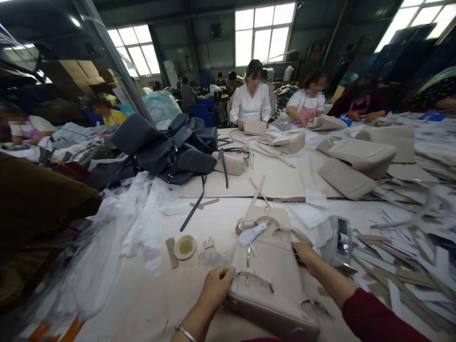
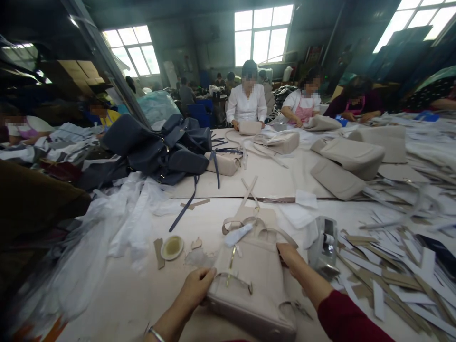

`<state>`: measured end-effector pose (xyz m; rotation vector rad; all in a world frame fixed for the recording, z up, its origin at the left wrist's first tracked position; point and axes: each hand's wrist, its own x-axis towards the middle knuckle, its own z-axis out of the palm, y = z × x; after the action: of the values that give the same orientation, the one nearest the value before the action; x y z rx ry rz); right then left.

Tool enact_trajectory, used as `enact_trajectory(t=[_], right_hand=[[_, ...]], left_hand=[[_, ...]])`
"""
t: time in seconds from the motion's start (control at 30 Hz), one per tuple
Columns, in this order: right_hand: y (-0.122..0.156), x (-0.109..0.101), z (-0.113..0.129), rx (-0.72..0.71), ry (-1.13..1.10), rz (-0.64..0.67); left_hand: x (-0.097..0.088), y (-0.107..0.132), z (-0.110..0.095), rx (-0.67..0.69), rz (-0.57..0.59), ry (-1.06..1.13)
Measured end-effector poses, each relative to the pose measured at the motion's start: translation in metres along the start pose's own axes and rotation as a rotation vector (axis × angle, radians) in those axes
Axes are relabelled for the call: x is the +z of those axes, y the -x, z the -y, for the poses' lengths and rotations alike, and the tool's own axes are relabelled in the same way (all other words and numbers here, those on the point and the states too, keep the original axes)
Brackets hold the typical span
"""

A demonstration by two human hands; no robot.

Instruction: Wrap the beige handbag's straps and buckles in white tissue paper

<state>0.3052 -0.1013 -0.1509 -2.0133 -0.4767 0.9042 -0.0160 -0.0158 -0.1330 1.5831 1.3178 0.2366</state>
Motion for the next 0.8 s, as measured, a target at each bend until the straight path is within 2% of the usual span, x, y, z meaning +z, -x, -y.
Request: enact_trajectory(t=[0.07, 0.13, 0.23, 0.27, 0.37, 0.47, 0.53, 0.6, 0.67, 0.73, 0.8], right_hand=[[0.018, -0.007, 0.004, -0.066, 0.074, -0.010], [0.041, -0.003, 0.010, -0.267, 0.170, 0.049], [0.072, 0.032, 0.016, -0.639, 0.358, 0.258], [0.078, 0.048, 0.017, -0.682, 0.410, 0.303], [0.083, 0.093, 0.019, -0.526, 0.456, 0.296], [0.080, 0.117, 0.017, -0.413, 0.395, 0.306], [0.082, 0.123, 0.015, -0.402, 0.347, 0.352], [0.087, 0.126, 0.012, -0.372, 0.300, 0.384], [0.093, 0.128, 0.012, -0.367, 0.257, 0.402], [0.099, 0.127, 0.013, -0.431, 0.224, 0.417], [0.104, 0.120, 0.015, -0.563, 0.215, 0.452]], left_hand=[[-0.002, 0.001, 0.001, 0.029, 0.011, -0.001], [-0.004, 0.001, -0.001, 0.077, 0.017, -0.011], [-0.005, 0.000, -0.004, 0.154, 0.029, -0.034], [-0.005, 0.000, -0.005, 0.173, 0.037, -0.047], [-0.002, 0.002, -0.006, 0.206, 0.094, -0.131], [0.003, 0.007, -0.004, 0.205, 0.185, -0.203], [0.006, 0.010, -0.003, 0.202, 0.222, -0.150], [0.009, 0.010, -0.003, 0.184, 0.228, 0.003], [0.011, 0.007, -0.004, 0.077, 0.210, 0.235], [0.013, 0.002, -0.008, -0.054, 0.154, 0.448], [0.015, -0.003, -0.016, -0.091, 0.097, 0.590]])
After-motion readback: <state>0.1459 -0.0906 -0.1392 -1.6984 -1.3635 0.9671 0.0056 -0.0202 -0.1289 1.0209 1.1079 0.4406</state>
